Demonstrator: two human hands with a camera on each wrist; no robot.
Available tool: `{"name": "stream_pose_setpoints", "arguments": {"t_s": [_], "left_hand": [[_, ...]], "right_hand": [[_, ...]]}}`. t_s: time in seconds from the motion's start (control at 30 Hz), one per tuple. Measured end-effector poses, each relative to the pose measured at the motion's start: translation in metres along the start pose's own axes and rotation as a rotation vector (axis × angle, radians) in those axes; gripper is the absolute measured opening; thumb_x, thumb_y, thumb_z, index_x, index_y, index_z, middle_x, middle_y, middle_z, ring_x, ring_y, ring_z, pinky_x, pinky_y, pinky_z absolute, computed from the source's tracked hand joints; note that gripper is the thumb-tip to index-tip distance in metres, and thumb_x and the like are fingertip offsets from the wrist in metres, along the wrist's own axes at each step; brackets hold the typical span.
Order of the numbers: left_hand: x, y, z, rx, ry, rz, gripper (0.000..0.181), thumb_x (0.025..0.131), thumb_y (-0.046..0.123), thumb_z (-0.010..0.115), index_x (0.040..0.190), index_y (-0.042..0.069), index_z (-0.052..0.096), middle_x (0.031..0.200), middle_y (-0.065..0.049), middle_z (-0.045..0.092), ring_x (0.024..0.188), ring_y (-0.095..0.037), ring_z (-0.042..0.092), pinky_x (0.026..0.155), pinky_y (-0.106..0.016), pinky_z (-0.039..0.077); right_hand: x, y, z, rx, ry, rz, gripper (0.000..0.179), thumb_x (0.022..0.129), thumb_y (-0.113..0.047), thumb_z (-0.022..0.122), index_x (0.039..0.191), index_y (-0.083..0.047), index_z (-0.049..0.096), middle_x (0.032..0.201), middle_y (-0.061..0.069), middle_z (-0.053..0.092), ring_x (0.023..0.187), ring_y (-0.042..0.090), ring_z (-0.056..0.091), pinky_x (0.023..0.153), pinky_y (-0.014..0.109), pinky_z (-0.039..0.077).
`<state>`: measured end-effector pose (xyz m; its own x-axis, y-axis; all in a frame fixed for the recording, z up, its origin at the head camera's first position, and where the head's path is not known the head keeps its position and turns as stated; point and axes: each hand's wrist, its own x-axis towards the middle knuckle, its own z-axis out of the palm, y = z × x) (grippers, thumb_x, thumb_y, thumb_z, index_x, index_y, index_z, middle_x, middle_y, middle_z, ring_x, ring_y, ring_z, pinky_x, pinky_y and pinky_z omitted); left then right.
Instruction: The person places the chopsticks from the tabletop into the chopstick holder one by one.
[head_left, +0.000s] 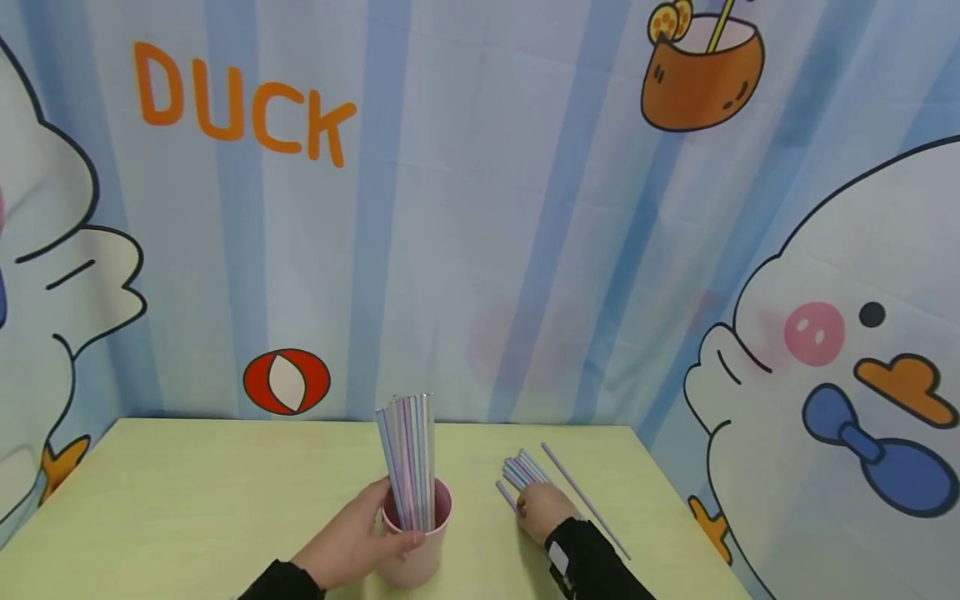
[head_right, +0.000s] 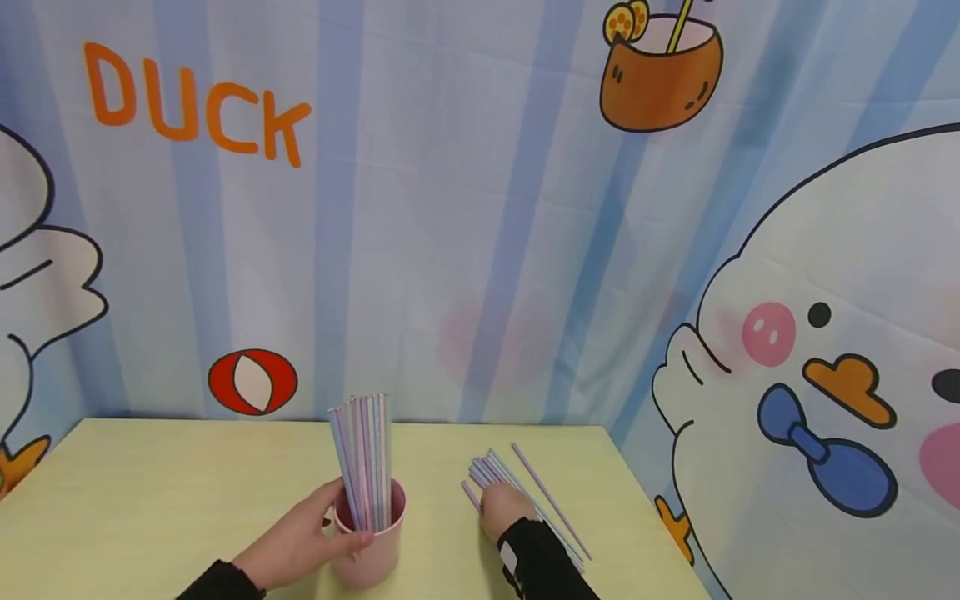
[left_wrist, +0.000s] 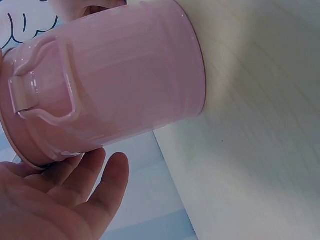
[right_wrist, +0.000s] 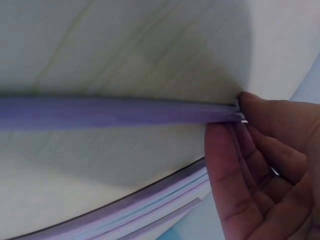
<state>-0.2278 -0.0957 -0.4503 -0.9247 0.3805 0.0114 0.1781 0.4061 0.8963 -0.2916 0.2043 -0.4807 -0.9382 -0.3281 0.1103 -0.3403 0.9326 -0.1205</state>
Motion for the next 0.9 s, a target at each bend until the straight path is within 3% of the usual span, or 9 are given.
{"name": "stream_pose_setpoints", "arguments": {"t_s": [0.57, 0.77, 0.9], "left_hand": [[-0.001, 0.001, 0.002, 0.016, 0.016, 0.01, 0.092, 0.08, 0.042, 0.076, 0.151, 0.006, 0.03, 0.145, -0.02, 0.045, 0.123, -0.039, 0.047, 0.1, -0.074, 0.028], [-0.002, 0.002, 0.002, 0.018, 0.024, -0.001, 0.094, 0.08, 0.041, 0.077, 0.152, 0.005, 0.029, 0.146, -0.021, 0.043, 0.125, -0.04, 0.045, 0.101, -0.073, 0.027], [-0.001, 0.002, 0.001, 0.022, 0.028, -0.007, 0.095, 0.079, 0.041, 0.077, 0.152, 0.004, 0.028, 0.146, -0.021, 0.043, 0.124, -0.04, 0.046, 0.101, -0.073, 0.027]], "right_hand": [[0.001, 0.0, 0.001, 0.076, 0.012, -0.005, 0.015, 0.082, -0.003, 0.073, 0.097, -0.001, 0.075, 0.078, 0.005, 0.069, 0.071, 0.021, 0.065, 0.064, 0.037, 0.056], [0.004, -0.012, -0.026, 0.169, 0.067, -0.028, 0.024, 0.086, -0.002, 0.069, 0.11, 0.001, 0.071, 0.073, 0.0, 0.061, 0.061, 0.014, 0.055, 0.057, 0.034, 0.05], [0.009, -0.023, -0.053, 0.284, 0.111, -0.041, 0.031, 0.089, -0.005, 0.067, 0.12, 0.002, 0.065, 0.077, 0.001, 0.061, 0.062, 0.013, 0.054, 0.064, 0.039, 0.053]]}}
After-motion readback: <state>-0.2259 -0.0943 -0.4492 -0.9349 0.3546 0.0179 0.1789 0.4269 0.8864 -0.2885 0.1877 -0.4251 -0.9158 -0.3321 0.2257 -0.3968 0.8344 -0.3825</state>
